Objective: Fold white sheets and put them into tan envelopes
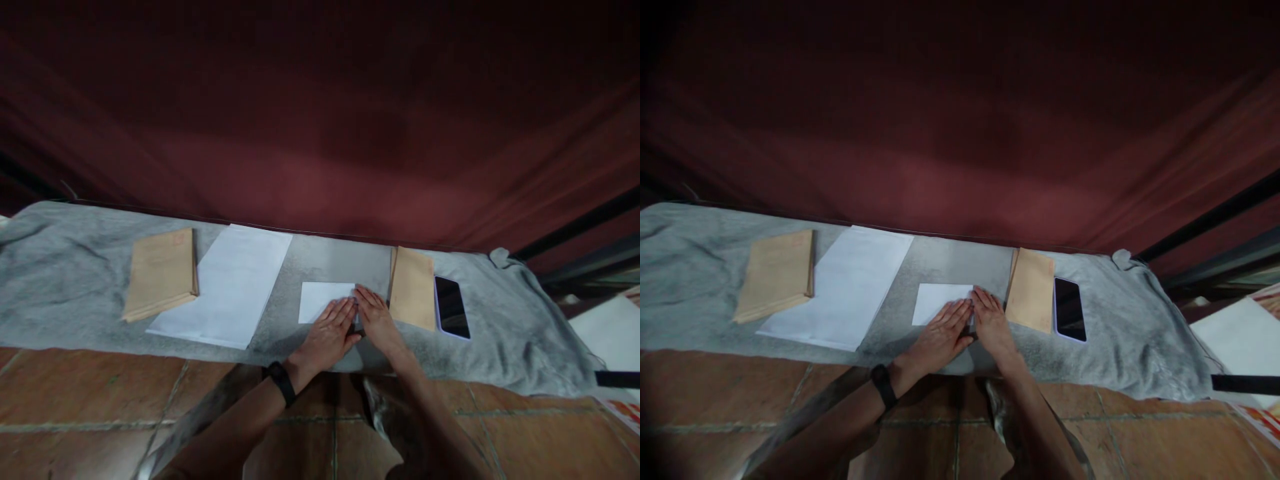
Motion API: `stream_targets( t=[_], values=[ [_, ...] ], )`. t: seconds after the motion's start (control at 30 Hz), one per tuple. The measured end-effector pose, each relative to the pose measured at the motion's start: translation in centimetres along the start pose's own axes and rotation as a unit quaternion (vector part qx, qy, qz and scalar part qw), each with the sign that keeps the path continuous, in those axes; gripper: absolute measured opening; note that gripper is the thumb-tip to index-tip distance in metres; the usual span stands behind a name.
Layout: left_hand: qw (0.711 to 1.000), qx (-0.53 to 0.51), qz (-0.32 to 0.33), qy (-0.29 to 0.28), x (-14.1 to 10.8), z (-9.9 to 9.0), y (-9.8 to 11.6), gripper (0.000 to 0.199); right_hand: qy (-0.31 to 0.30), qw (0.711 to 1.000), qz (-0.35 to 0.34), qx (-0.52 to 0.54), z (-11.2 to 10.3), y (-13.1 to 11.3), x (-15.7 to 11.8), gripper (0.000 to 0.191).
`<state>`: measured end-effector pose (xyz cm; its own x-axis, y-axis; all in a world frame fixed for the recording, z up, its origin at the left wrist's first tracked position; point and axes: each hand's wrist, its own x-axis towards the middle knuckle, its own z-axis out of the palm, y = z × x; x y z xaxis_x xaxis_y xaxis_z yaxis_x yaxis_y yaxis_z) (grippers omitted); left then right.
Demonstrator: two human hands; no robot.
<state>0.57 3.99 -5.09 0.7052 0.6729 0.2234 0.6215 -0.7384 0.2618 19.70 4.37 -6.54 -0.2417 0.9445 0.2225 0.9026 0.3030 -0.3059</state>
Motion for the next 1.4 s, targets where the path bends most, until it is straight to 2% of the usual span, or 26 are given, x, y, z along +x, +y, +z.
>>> stream_targets(
  t=[0.3,0.4,0.5,0.7,1.0,1.27,1.4],
  values=[
    [0.999,0.012,0.027,-0.032,-0.7,-0.9,0.5,0.065,-0.038,0.999,0.004,-0.003,-1.4,0.0,0.6,0.058],
    [0.999,0.013,0.030,-0.038,-1.0,-0.8,0.7,0.067,-0.034,0.999,0.006,0.001,-1.5,-0.3,0.8,0.050],
    [0.999,0.013,0.030,-0.028,-1.4,-0.5,0.9,0.067,-0.038,0.999,-0.004,0.019,-1.3,-1.0,0.9,0.045],
    [0.999,0.009,0.033,-0.027,-1.9,0.0,1.2,0.069,-0.065,0.998,-0.004,-0.011,-0.4,-2.0,1.0,0.052],
    [0.999,-0.004,0.016,-0.031,-2.2,0.0,1.6,0.074,-0.068,0.995,0.038,-0.067,0.2,-2.2,1.7,0.057],
    [1.000,0.014,-0.008,-0.011,-2.8,-0.1,2.5,0.070,-0.072,0.994,0.035,-0.077,0.2,-2.0,1.6,0.057],
    [0.999,0.027,-0.015,-0.020,-2.9,-0.4,2.9,0.073,-0.073,0.994,0.037,-0.074,0.2,-2.1,1.6,0.057]
  ],
)
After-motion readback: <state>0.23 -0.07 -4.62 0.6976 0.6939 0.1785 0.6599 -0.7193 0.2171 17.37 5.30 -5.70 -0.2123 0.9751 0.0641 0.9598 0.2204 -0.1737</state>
